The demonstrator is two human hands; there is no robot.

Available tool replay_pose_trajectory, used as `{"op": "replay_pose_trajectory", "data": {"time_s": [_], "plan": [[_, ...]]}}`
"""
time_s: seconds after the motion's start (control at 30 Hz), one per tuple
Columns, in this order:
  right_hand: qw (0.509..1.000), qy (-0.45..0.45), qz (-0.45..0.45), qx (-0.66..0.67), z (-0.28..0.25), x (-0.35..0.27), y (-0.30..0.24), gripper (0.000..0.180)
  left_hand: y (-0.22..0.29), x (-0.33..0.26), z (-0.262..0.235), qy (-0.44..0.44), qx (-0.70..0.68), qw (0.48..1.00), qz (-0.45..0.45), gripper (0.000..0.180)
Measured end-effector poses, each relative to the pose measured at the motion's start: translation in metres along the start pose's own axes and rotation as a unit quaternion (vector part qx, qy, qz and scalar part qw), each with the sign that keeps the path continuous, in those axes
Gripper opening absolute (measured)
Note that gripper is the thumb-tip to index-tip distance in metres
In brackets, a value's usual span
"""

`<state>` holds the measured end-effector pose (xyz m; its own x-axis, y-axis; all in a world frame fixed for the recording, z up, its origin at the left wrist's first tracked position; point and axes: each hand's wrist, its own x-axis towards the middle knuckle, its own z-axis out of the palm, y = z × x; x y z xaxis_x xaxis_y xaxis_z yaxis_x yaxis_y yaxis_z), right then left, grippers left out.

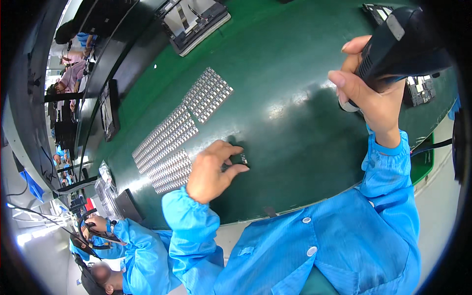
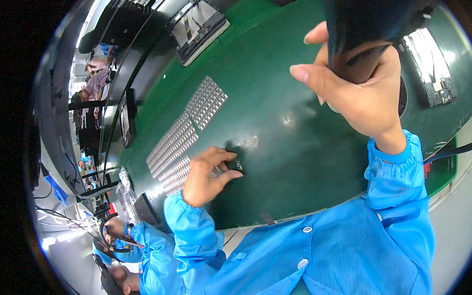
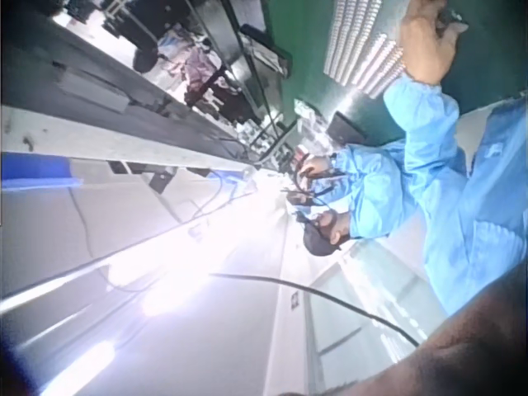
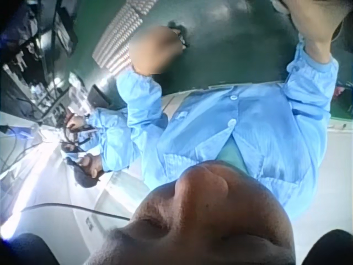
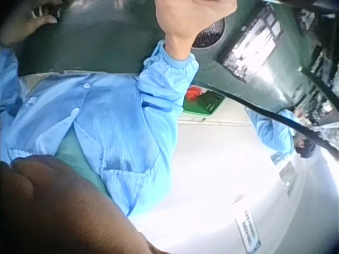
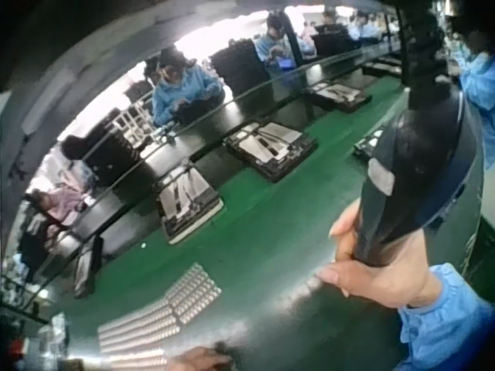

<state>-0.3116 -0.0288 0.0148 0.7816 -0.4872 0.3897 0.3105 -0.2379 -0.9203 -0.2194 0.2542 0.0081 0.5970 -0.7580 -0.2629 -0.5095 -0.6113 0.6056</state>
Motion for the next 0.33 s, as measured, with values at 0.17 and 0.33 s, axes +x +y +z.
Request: {"op": "replay_pose_trajectory", "data": {"time_s": [0.17, 0.33], "plan": [[0.997, 0.030, 0.039, 0.061, 0.006, 0.003, -0.002, 0.031, -0.009, -0.002, 0.005, 0.005, -0.001, 1.000, 0.031, 0.026], [0.996, 0.007, 0.006, 0.085, 0.011, 0.001, 0.006, 0.037, -0.007, -0.002, -0.012, -0.081, -0.052, 0.991, -0.091, 0.020]]}}
